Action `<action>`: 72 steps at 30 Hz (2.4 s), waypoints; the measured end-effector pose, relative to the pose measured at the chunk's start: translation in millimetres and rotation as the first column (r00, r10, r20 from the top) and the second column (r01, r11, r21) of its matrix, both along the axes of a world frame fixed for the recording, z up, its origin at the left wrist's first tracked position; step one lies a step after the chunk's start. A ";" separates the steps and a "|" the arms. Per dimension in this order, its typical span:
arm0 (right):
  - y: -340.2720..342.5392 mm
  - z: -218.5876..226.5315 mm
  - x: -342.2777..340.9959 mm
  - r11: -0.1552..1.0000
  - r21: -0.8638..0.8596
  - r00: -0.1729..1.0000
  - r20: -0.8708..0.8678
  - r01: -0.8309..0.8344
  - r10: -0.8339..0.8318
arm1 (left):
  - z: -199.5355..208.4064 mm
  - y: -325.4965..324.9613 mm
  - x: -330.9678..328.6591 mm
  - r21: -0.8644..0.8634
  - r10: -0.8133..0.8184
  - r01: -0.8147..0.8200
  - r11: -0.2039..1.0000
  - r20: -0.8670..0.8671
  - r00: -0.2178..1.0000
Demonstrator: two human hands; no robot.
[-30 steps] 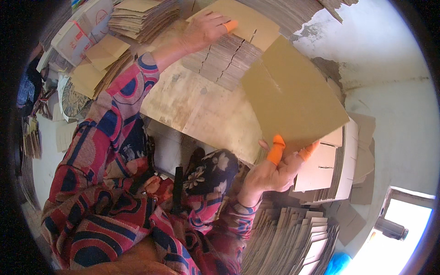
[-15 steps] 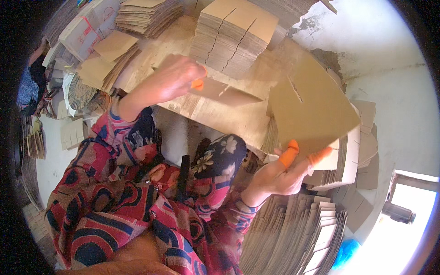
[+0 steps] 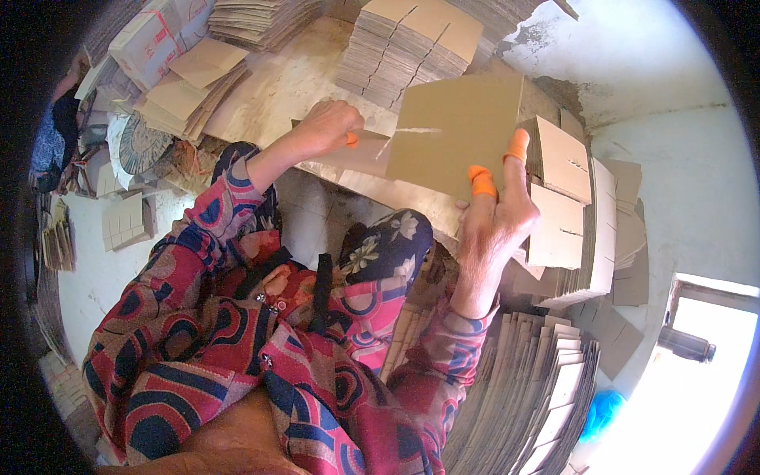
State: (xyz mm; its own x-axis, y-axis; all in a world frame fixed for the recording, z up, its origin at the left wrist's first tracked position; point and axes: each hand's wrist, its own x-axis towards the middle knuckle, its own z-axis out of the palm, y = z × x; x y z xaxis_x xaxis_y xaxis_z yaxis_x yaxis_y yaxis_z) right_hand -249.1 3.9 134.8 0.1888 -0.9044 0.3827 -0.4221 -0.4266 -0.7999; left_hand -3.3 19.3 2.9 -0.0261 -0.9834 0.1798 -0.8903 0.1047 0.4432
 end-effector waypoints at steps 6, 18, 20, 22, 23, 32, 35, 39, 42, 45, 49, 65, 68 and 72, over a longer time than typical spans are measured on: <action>6.6 19.3 4.6 0.994 0.109 0.999 -0.019 -0.028 0.030 | 2.0 7.2 -3.2 -0.080 0.001 -0.005 0.997 -0.042 0.999; -15.9 -43.1 24.7 0.965 -0.030 0.926 -0.291 -0.259 0.240 | 0.7 10.1 -1.8 -0.126 0.005 -0.011 0.992 -0.056 0.998; -21.9 -58.7 32.0 0.929 0.075 0.864 -0.347 -0.364 0.366 | -4.4 10.4 -1.0 -0.197 0.008 -0.021 0.980 -0.069 0.998; -27.9 -95.2 29.4 0.893 0.011 0.705 -0.608 -0.451 0.364 | 3.6 7.4 -4.5 -0.089 -0.009 0.004 0.996 -0.060 0.998; -27.3 -108.4 30.7 0.866 -0.005 0.604 -0.719 -0.501 0.345 | 4.8 6.6 -5.0 -0.030 -0.014 0.013 0.999 -0.054 0.998; -63.4 -75.5 6.9 0.946 -0.312 0.649 -0.739 -0.093 -0.180 | -1.6 7.1 -4.3 -0.082 0.017 -0.017 0.997 -0.009 1.000; -136.5 -73.8 -45.8 0.757 -0.652 0.503 -0.668 -0.041 -0.548 | -5.0 5.5 -3.4 -0.097 0.024 -0.026 0.995 -0.019 1.000; -192.5 -71.2 -81.6 0.904 -0.336 0.289 -0.867 0.264 -0.407 | -2.6 7.5 0.4 -0.084 0.017 -0.018 0.996 -0.019 1.000; -209.1 -72.8 -94.1 0.943 -0.170 0.330 -0.907 0.287 -0.264 | 0.0 9.6 -2.8 -0.096 0.023 -0.024 0.995 -0.013 1.000; -214.1 -80.0 -108.1 0.943 -0.310 0.388 -0.859 0.125 -0.334 | -0.9 9.0 -2.9 -0.042 0.019 -0.020 0.999 -0.016 1.000; -204.0 -70.1 -112.2 0.930 -0.368 0.376 -0.859 0.019 -0.348 | 0.6 10.7 -1.0 -0.058 0.024 -0.024 0.998 -0.005 1.000; -137.9 -15.1 -48.8 0.749 -0.658 0.722 -0.479 0.081 -0.499 | 12.8 70.9 46.8 -0.105 0.164 -0.157 0.982 0.069 0.984; -76.1 21.1 -11.0 0.716 -0.691 0.937 -0.308 -0.101 -0.166 | 8.9 59.7 37.6 -0.019 0.122 -0.122 0.992 0.037 0.992; -27.2 36.0 39.2 0.964 -0.180 0.975 -0.136 -0.198 0.175 | -11.2 63.1 40.8 -0.170 0.142 -0.148 0.974 -0.046 0.989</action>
State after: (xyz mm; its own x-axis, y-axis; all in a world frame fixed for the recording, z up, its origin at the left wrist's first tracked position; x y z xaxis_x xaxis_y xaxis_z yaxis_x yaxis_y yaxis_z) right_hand -209.9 -23.3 170.8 0.4009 -0.7611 0.5099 -0.4068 -0.6466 -0.6453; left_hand 37.6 82.4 -8.3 0.1236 -0.9305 0.3449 -0.8864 0.0528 0.4599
